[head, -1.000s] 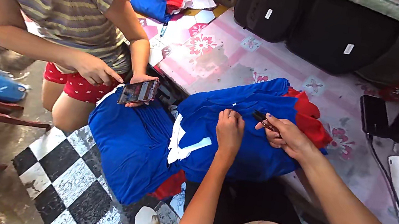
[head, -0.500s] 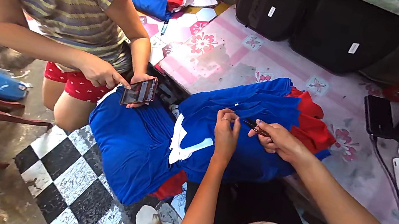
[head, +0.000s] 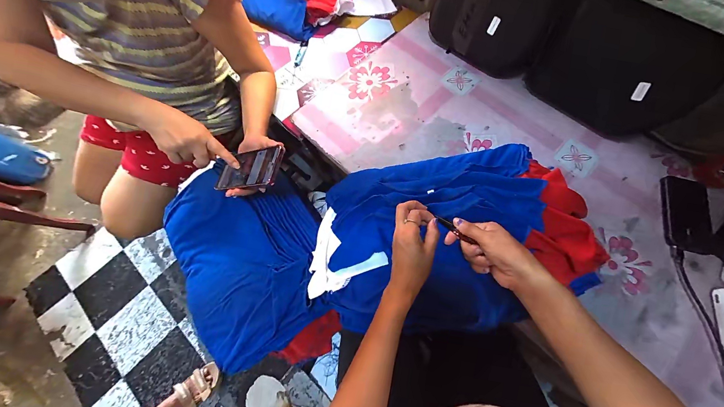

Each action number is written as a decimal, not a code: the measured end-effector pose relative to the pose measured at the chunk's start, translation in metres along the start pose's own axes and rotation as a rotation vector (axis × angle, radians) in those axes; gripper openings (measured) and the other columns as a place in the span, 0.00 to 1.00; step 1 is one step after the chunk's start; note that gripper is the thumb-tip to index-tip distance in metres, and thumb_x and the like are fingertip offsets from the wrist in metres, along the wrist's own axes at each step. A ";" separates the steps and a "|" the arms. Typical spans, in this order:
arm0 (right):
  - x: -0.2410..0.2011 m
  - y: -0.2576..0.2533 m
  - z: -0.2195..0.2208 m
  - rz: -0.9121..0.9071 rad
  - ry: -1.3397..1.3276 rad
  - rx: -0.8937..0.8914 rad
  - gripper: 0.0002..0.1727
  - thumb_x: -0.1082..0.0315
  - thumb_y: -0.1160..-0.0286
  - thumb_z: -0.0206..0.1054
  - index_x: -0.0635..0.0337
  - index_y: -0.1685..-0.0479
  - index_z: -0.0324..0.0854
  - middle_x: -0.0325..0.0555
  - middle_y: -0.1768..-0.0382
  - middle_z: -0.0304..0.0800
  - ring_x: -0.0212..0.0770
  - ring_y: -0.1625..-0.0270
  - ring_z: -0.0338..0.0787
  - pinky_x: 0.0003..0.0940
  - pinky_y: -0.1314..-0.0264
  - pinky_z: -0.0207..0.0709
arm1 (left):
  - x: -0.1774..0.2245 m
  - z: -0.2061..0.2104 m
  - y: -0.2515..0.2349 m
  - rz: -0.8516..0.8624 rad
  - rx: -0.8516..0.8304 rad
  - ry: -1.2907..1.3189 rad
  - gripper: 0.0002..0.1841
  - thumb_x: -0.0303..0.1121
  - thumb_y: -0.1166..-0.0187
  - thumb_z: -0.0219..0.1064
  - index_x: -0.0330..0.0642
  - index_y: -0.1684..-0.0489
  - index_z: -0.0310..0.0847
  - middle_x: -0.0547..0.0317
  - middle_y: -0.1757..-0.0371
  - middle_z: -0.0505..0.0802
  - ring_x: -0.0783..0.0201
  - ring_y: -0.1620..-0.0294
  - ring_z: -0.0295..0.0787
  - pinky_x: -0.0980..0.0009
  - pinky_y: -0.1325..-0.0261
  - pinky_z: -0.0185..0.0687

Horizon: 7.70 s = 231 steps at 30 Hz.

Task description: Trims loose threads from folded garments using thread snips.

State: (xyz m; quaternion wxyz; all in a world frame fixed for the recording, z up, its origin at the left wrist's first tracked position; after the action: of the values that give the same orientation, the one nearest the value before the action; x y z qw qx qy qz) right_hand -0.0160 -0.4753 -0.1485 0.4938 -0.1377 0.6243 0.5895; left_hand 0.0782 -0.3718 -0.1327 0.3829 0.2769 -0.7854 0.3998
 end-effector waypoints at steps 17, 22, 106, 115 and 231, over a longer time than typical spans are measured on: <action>-0.050 -0.021 -0.055 -0.400 0.435 0.336 0.05 0.67 0.19 0.71 0.60 0.56 0.87 0.38 0.74 0.82 0.26 0.83 0.65 0.23 0.80 0.59 | 0.060 -0.006 0.026 -0.144 -1.003 0.012 0.17 0.35 0.13 0.62 0.26 0.62 0.90 0.47 0.67 0.94 0.60 0.67 0.92 0.61 0.52 0.88; -0.046 -0.020 -0.058 -0.388 0.298 0.287 0.07 0.69 0.17 0.68 0.60 0.47 0.84 0.38 0.74 0.79 0.24 0.86 0.62 0.19 0.84 0.56 | 0.026 0.020 -0.027 -0.219 -0.355 -0.233 0.13 0.31 0.20 0.71 0.30 0.46 0.89 0.37 0.44 0.90 0.43 0.42 0.89 0.47 0.36 0.84; -0.058 -0.004 -0.048 -0.879 1.125 0.694 0.18 0.57 0.12 0.63 0.60 0.38 0.84 0.61 0.67 0.90 0.65 0.66 0.91 0.64 0.67 0.77 | 0.021 0.025 -0.017 -0.153 -0.277 -0.265 0.10 0.31 0.21 0.72 0.31 0.54 0.89 0.39 0.49 0.92 0.42 0.42 0.89 0.43 0.38 0.83; -0.064 -0.025 -0.049 -0.769 1.152 0.760 0.20 0.55 0.11 0.57 0.60 0.39 0.86 0.61 0.63 0.94 0.67 0.59 0.94 0.68 0.58 0.78 | 0.003 -0.034 0.057 -0.592 -0.461 -0.470 0.26 0.50 0.14 0.63 0.33 0.37 0.85 0.38 0.38 0.90 0.42 0.32 0.86 0.42 0.29 0.76; 0.130 0.113 0.014 0.229 -0.131 -0.286 0.27 0.51 0.03 0.35 0.51 0.60 0.78 0.23 0.88 0.58 0.18 0.91 0.55 0.13 0.88 0.52 | 0.027 -0.027 0.168 -0.460 -0.260 0.302 0.05 0.26 0.25 0.73 0.32 0.63 0.91 0.58 0.67 0.95 0.78 0.70 0.90 0.81 0.61 0.87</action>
State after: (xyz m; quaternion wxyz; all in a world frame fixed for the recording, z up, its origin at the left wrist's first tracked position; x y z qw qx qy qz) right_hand -0.1560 -0.3795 -0.1795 0.4384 -0.0956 0.5124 0.7322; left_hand -0.0507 -0.2640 -0.1698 0.6081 0.3336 -0.6808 0.2353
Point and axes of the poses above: each hand's wrist, its own y-axis away from the middle knuckle, its own z-axis out of the palm, x = y × z, the point moved 8 cm from there along -y, towards the middle knuckle
